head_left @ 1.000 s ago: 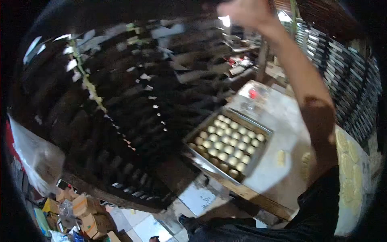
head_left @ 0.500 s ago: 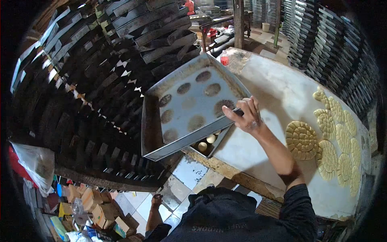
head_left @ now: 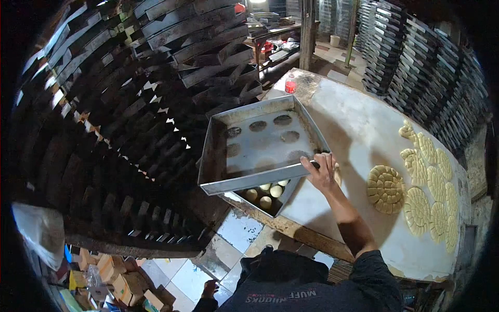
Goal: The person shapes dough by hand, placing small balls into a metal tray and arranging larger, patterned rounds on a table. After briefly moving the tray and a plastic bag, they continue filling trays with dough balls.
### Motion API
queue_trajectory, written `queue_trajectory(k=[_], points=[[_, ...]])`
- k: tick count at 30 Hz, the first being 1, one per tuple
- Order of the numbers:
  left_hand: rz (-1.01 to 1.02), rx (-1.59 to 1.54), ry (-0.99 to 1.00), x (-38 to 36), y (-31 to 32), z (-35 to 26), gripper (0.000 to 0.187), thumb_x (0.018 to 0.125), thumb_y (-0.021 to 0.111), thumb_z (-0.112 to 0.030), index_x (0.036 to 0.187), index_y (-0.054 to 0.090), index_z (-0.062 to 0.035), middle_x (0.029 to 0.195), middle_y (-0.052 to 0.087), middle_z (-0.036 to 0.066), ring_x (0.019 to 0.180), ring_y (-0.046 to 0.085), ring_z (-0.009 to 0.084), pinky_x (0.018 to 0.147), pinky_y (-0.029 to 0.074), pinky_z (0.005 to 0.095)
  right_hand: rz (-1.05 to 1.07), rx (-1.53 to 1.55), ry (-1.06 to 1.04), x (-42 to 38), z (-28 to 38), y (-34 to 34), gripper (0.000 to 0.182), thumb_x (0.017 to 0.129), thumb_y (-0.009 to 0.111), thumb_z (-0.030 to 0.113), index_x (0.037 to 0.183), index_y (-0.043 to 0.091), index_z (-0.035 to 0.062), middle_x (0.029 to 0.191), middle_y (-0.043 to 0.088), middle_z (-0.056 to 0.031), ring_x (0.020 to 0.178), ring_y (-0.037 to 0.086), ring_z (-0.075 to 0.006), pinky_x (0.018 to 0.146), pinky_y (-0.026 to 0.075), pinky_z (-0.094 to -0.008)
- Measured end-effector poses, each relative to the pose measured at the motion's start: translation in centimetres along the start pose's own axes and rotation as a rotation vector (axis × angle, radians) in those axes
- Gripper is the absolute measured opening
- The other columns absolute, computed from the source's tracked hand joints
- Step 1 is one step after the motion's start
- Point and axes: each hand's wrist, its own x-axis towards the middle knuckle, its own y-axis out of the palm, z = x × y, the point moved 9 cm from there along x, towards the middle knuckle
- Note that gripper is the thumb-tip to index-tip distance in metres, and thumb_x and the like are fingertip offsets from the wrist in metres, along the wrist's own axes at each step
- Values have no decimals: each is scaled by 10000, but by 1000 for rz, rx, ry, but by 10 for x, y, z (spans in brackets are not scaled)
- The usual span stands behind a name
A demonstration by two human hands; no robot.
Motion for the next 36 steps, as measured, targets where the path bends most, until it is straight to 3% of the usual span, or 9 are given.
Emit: queue_trajectory(k=[2,7,12,18,24,28,30,31,36], points=[[68,39,16,11,-9,-3,297,887,666,-287,1138,636,-132,941,665,52,823,647,213,689,527,363,11,-9,25,-14,4,4,480,739,649,11,1143,619,269,896,476,-50,832,491,-239,796,374,-435],[-871,381,547,26,-70,-137,273,750,703,-73,999,607,-16,722,623,86,649,569,186,638,487,327,106,-70,45,-53,13,13,415,768,686,68,1130,634,263,899,480,-40,841,486,-232,762,348,-423],[-941,184,1324,-61,-20,-371,306,909,601,-79,1166,512,59,1039,607,111,919,579,188,798,482,299,228,23,88,-73,18,14,361,797,707,123,1126,677,267,922,518,-32,897,492,-220,787,358,-407],[-504,-108,1843,-230,203,-576,173,914,637,-50,1000,490,-15,912,479,35,819,463,122,737,421,258,173,155,62,-102,23,12,451,843,630,89,1269,619,237,975,556,-51,905,532,-223,794,405,-396],[285,-33,2092,-374,506,-553,388,868,743,-292,1023,503,-29,954,482,40,842,464,131,685,397,267,268,309,312,-170,-58,-106,638,752,728,299,1349,529,199,1334,477,-169,1182,487,-339,990,398,-505],[1285,474,1309,-389,763,-434,680,760,782,-403,1232,508,3,1113,534,98,1002,542,204,815,459,299,313,174,724,-356,-160,-220,441,745,724,257,1146,628,102,1101,600,-127,1037,557,-327,928,422,-492],[1494,1068,1483,-428,884,-361,659,806,757,-342,1317,493,-18,1220,549,57,1091,539,204,898,468,329,276,95,1086,-431,-208,-306,302,793,683,206,1059,639,70,935,625,-129,925,589,-347,888,443,-472],[1599,981,978,-396,933,-327,582,843,729,-315,1310,517,-39,1215,561,43,1122,528,186,936,460,341,254,-25,1163,-467,-214,-342,256,804,670,183,1029,635,66,925,619,-135,909,584,-355,858,446,-474],[1191,743,478,-272,1157,-297,341,903,659,-251,1164,639,-33,974,645,53,829,614,157,782,533,323,220,-207,1409,-551,-212,-455,94,831,612,105,907,601,51,848,586,-129,811,558,-350,756,433,-471]])
